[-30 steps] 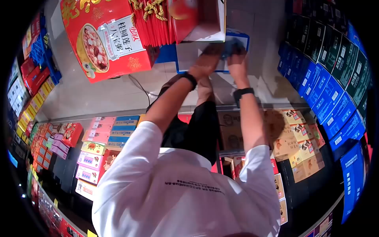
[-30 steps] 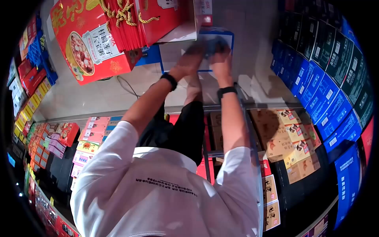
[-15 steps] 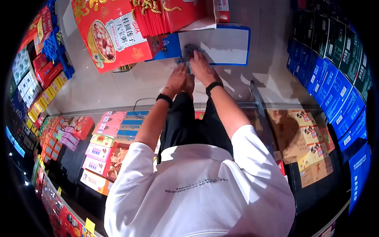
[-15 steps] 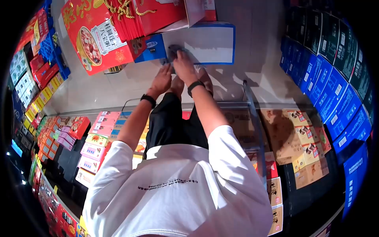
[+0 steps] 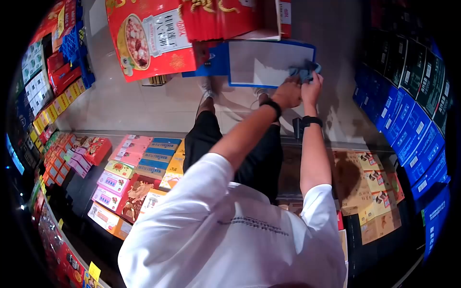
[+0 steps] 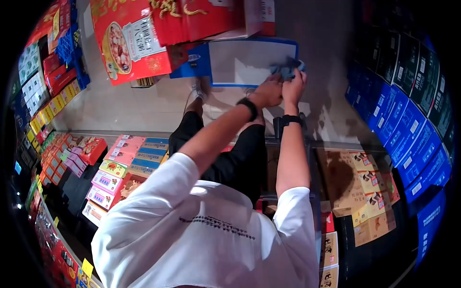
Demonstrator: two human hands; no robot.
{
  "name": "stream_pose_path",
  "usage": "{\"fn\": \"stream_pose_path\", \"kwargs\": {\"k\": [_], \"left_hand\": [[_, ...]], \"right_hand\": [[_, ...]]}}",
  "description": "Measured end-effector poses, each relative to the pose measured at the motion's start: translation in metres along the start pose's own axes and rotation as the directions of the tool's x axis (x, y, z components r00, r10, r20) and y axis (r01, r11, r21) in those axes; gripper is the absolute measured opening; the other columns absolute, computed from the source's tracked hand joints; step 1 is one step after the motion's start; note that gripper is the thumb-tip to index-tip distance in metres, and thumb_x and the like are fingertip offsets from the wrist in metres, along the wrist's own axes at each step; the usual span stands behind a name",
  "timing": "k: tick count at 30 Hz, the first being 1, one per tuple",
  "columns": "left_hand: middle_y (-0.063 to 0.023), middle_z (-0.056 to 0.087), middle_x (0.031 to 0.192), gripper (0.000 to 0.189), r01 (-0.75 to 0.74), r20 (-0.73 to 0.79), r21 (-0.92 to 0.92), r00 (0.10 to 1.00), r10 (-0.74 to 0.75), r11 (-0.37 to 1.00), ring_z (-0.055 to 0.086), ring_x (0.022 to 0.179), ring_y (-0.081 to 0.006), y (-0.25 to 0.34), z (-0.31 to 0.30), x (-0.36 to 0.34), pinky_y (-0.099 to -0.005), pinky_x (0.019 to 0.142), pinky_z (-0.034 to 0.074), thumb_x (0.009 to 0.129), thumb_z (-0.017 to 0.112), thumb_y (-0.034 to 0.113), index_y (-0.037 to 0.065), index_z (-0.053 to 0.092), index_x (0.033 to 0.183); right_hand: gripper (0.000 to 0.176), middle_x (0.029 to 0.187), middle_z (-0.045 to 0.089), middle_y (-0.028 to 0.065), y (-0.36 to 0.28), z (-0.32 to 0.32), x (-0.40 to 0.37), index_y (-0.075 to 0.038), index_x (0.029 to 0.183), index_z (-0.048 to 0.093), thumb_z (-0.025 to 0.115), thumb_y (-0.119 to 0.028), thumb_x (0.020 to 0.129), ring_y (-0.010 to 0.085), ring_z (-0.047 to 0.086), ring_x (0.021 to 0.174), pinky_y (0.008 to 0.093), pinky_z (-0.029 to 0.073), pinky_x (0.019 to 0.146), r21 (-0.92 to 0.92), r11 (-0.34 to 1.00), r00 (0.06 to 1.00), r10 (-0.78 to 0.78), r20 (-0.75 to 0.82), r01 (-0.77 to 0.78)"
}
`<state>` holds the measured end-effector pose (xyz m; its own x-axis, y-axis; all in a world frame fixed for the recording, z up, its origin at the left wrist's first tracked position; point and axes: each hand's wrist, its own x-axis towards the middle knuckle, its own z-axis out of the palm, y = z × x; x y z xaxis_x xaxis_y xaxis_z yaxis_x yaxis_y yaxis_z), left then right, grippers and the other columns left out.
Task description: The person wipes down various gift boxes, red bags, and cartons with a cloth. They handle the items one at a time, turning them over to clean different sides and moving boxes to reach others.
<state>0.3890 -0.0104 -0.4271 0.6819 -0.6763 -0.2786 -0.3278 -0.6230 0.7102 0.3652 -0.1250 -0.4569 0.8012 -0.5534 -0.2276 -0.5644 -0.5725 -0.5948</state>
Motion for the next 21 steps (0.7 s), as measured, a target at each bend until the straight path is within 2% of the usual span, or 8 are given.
{"fn": "stream_pose_path", "kwargs": {"k": [2,6,8,9,10,13,15,21], "left_hand": [[-0.0253,0.055,0.135,0.052,0.027,-0.151,0.032,0.988,-0.022,0.999,0.046,0.132,-0.0383,-0.013,0.017,-0.032,-0.0443,0.114,0.032,0.074,0.062,0.017,-0.006,0.060,0.121],[-0.0200,0.045,0.148,0.058,0.047,0.152,0.220,0.985,-0.082,0.974,0.039,0.139,-0.0313,-0.056,0.007,-0.100,-0.0419,0.118,0.028,0.079,0.064,0.023,-0.003,0.055,0.131],[-0.0232,0.056,0.135,0.053,0.077,0.200,0.096,0.975,-0.095,0.992,0.051,0.130,-0.0340,-0.087,-0.036,-0.148,-0.0412,0.110,0.040,0.080,0.063,0.022,-0.006,0.058,0.125],[-0.0259,0.066,0.118,0.045,0.201,0.498,0.059,0.843,-0.203,0.978,0.063,0.113,-0.0386,-0.113,-0.054,-0.159,-0.0436,0.098,0.050,0.082,0.060,0.019,-0.007,0.062,0.118],[-0.0277,0.069,0.107,0.041,0.071,0.415,0.006,0.907,-0.067,0.997,0.068,0.101,-0.0413,-0.184,0.002,-0.187,-0.0463,0.088,0.054,0.083,0.061,0.020,-0.008,0.063,0.114],[-0.0280,0.068,0.109,0.044,0.293,0.472,-0.123,0.858,-0.204,0.948,0.066,0.102,-0.0419,-0.217,-0.135,-0.237,-0.0483,0.088,0.053,0.084,0.063,0.026,-0.003,0.062,0.117],[-0.0271,0.068,0.108,0.050,0.326,0.410,-0.090,0.873,-0.264,0.941,0.066,0.101,-0.0429,-0.220,-0.211,-0.268,-0.0487,0.088,0.052,0.085,0.063,0.031,0.002,0.059,0.125],[-0.0244,0.068,0.099,0.038,0.315,0.029,-0.750,0.894,-0.447,0.582,0.066,0.092,-0.0426,-0.234,-0.290,-0.308,-0.0442,0.080,0.052,0.093,0.062,0.024,0.002,0.056,0.123]], "right_hand": [[0.038,0.123,0.058,0.0244,-0.007,0.009,-0.015,0.001,0.120,0.063,0.061,-0.008,0.083,0.0445,0.055,0.115,0.0486,0.044,0.101,-0.163,0.986,1.000,-0.012,0.000,0.012],[0.033,0.116,0.061,0.0259,-0.030,0.041,-0.077,-0.002,0.116,0.064,0.057,-0.007,0.084,0.0435,0.059,0.108,0.0472,0.047,0.096,-0.221,0.975,0.995,0.009,0.101,0.013],[0.025,0.100,0.066,0.0243,-0.062,0.065,-0.111,-0.004,0.106,0.066,0.060,-0.006,0.082,0.0402,0.064,0.096,0.0460,0.051,0.085,-0.071,0.997,0.981,0.017,0.191,-0.003],[0.021,0.091,0.067,0.0227,-0.098,0.070,-0.130,-0.005,0.101,0.066,0.063,-0.006,0.080,0.0381,0.067,0.088,0.0454,0.052,0.078,0.029,0.996,0.940,0.066,0.334,-0.080],[0.022,0.081,0.067,0.0192,-0.114,0.090,-0.150,-0.004,0.095,0.066,0.071,-0.008,0.074,0.0363,0.067,0.075,0.0437,0.053,0.068,0.058,0.998,0.919,-0.029,0.394,0.007],[0.025,0.088,0.064,0.0167,-0.218,0.117,-0.185,-0.001,0.090,0.060,0.075,-0.007,0.071,0.0408,0.062,0.075,0.0439,0.051,0.067,0.162,0.912,0.876,-0.409,0.255,0.378],[0.024,0.086,0.058,0.0162,-0.277,0.112,-0.207,-0.002,0.086,0.055,0.074,-0.007,0.073,0.0429,0.060,0.078,0.0474,0.049,0.066,0.126,0.943,0.855,-0.334,0.396,0.309],[0.026,0.092,0.055,0.0136,-0.389,0.116,-0.201,-0.006,0.092,0.054,0.071,-0.001,0.073,0.0414,0.061,0.083,0.0477,0.051,0.067,0.277,0.759,0.753,-0.640,0.155,0.589]]}}
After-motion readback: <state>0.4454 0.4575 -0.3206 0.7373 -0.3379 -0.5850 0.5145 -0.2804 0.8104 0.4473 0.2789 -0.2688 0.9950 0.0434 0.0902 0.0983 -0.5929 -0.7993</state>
